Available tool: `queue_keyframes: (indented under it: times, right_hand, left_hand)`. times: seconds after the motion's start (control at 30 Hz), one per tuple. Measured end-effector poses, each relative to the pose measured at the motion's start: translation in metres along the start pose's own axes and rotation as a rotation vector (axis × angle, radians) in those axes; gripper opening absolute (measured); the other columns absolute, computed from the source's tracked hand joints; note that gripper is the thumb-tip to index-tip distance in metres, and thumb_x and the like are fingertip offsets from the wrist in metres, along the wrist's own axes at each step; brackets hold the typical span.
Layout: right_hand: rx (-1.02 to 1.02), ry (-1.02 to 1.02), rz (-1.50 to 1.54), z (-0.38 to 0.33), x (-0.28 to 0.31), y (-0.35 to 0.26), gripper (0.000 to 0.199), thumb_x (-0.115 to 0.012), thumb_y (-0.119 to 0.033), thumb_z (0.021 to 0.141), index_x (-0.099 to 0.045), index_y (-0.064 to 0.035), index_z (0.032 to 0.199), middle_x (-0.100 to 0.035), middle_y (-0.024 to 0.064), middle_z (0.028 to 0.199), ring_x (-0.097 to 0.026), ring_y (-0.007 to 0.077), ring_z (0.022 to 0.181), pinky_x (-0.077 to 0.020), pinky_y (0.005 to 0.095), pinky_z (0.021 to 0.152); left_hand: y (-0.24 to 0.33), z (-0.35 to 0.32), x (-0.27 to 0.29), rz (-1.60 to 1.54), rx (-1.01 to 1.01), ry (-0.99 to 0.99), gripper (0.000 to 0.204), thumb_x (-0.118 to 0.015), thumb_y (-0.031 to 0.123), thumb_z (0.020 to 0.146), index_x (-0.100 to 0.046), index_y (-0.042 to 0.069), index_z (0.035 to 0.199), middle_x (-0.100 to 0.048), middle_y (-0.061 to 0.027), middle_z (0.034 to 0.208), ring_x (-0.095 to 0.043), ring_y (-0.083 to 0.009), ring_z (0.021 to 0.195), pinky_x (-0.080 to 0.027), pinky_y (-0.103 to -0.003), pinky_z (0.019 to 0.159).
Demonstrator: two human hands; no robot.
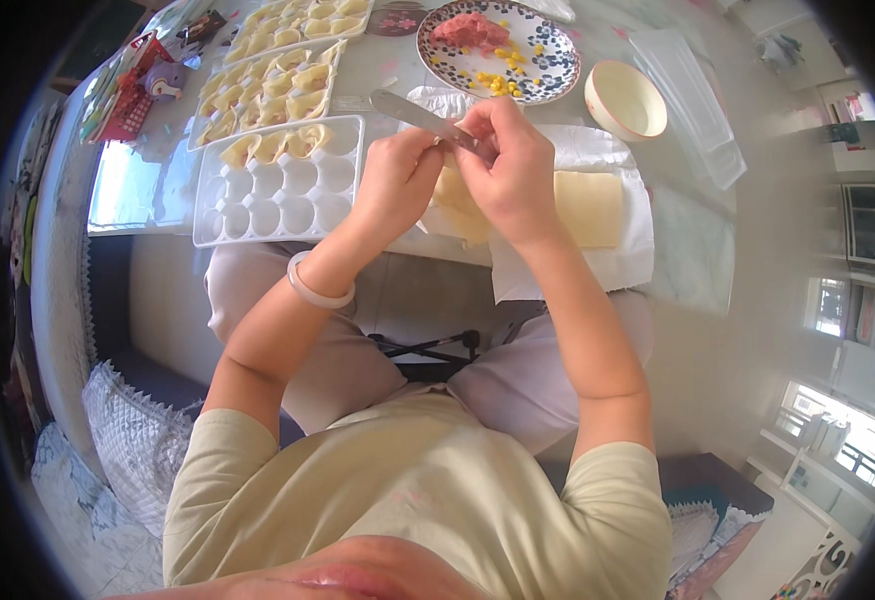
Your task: The person sits cross-legged and prepares dumplings by hand. They place a filling of ground meat and corn onto a square wrapper, fold the wrapper into a specific shape, and place the finished dumpling into a white plastic tray. The process is repeated continuously.
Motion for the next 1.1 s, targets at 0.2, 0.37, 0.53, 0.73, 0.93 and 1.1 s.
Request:
queue_keyframes:
  times: [0.2,0.37,0.53,0.73,0.93,1.1]
  right_hand:
    - [-0.155,-0.028,0.034,0.004,0.008,0.017,0.02,-0.073,-0.005,0.075,-0.058,-0.0017,0.089,-0.059,0.0016,0.071,-0.053,0.0057,0.061,-0.0438,0.0213,0.056]
    - [-0.198,-0.187,0.115,0.004,0.009,0.026,0.014,-0.07,-0.005,0.077,-0.059,0.0,0.084,-0.059,0.0002,0.071,-0.051,0.0036,0.062,-0.0423,0.0205,0.057]
    - [-0.178,-0.255,-0.031,0.001,0.005,0.013,0.013,-0.067,-0.008,0.077,-0.06,0.0014,0.083,-0.062,0.004,0.07,-0.054,0.0064,0.062,-0.0447,0.0231,0.058]
    - [-0.154,-0.228,-0.035,0.0,-0.002,0.022,0.013,-0.066,-0.008,0.078,-0.06,0.002,0.084,-0.062,0.0048,0.07,-0.055,0.008,0.061,-0.0448,0.0241,0.057]
    - [-0.167,-0.195,0.197,-0.007,-0.004,0.017,0.014,-0.067,-0.008,0.081,-0.06,0.0009,0.09,-0.062,0.0025,0.078,-0.054,0.0044,0.064,-0.0446,0.0201,0.058]
    - [-0.152,-0.21,0.108,-0.003,0.001,0.015,0.013,-0.066,-0.008,0.082,-0.061,0.0003,0.091,-0.06,-0.0007,0.08,-0.047,0.0003,0.061,-0.0392,0.0168,0.054]
  left_hand:
    - [0.0,0.003,0.0,-0.061,-0.048,-0.034,0.02,-0.049,-0.001,0.079,-0.062,-0.002,0.094,-0.065,-0.0223,0.082,-0.064,-0.0358,0.073,-0.051,-0.038,0.066]
    - [0.003,0.004,0.001,-0.2,-0.054,-0.054,0.018,-0.059,0.007,0.08,-0.063,-0.001,0.096,-0.067,-0.0168,0.079,-0.067,-0.0271,0.072,-0.052,-0.034,0.065]
    - [-0.009,0.012,0.006,-0.065,0.001,-0.145,0.018,-0.067,0.015,0.078,-0.067,-0.001,0.087,-0.068,-0.0118,0.073,-0.067,-0.0189,0.068,-0.051,-0.029,0.062]
    - [-0.005,0.01,0.014,-0.093,-0.007,-0.113,0.014,-0.065,0.013,0.078,-0.068,0.0,0.084,-0.066,-0.0105,0.066,-0.065,-0.019,0.061,-0.05,-0.029,0.058]
    - [0.014,0.002,0.036,0.09,-0.105,-0.145,0.012,-0.064,0.01,0.081,-0.067,0.001,0.088,-0.067,-0.01,0.07,-0.063,-0.0156,0.061,-0.05,-0.028,0.059]
    - [-0.021,0.004,0.109,0.323,0.035,0.065,0.014,-0.064,0.013,0.081,-0.068,0.003,0.09,-0.068,-0.0073,0.073,-0.062,-0.0129,0.062,-0.048,-0.026,0.059]
Point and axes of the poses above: each hand's wrist, its own z-axis towards the middle knuckle, its own x-axis out of the back of the hand, y = z × x, the point moved 6 cm from there along z, towards the middle knuckle
